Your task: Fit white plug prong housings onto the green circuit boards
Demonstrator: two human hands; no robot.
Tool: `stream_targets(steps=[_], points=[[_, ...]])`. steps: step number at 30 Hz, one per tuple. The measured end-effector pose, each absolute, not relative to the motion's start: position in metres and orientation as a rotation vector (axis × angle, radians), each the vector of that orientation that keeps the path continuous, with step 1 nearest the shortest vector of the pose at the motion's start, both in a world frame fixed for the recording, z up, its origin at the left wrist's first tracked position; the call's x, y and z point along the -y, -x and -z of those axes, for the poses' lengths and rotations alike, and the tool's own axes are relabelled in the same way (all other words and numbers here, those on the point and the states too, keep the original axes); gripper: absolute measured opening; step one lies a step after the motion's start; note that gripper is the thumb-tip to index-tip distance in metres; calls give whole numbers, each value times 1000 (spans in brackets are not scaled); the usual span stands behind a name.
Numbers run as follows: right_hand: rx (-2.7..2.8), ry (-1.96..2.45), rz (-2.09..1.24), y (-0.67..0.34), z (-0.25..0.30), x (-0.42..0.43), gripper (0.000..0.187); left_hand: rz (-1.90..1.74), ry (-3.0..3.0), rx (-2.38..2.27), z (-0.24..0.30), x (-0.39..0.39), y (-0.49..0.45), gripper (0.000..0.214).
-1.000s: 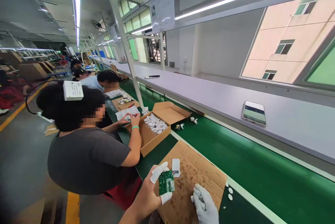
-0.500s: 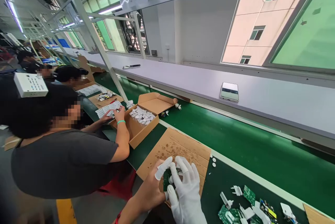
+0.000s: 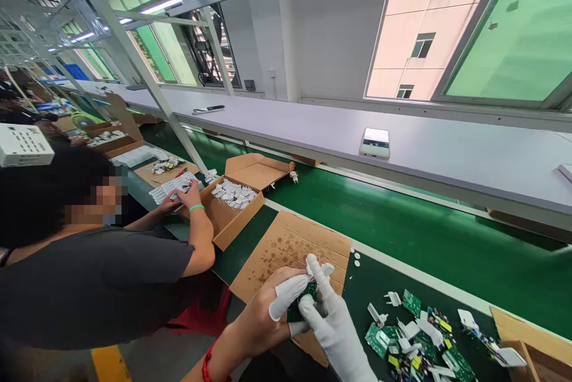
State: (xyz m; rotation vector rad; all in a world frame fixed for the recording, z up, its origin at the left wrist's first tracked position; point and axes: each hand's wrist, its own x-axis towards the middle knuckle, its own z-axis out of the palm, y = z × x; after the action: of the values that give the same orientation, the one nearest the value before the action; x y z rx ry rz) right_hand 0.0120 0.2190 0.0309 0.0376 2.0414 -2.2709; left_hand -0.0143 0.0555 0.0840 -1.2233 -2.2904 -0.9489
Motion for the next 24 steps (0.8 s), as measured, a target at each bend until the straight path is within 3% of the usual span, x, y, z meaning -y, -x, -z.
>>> stream_targets(steps=[6, 14, 19, 24], points=[[-1436, -180, 2622, -22, -27, -223, 58, 941, 1534, 2270, -85, -75, 18, 51], [-1511, -474, 2826, -19, -36, -214, 52, 740, 1780, 2131, -98, -86, 44, 35], [-1872, -522, 2817, -4, -40, -201, 50, 897, 1859, 2191, -100, -79, 63, 44], [-1985, -380, 2768, -1, -43, -203, 55, 1209, 1804, 2381, -96, -73, 72, 75]])
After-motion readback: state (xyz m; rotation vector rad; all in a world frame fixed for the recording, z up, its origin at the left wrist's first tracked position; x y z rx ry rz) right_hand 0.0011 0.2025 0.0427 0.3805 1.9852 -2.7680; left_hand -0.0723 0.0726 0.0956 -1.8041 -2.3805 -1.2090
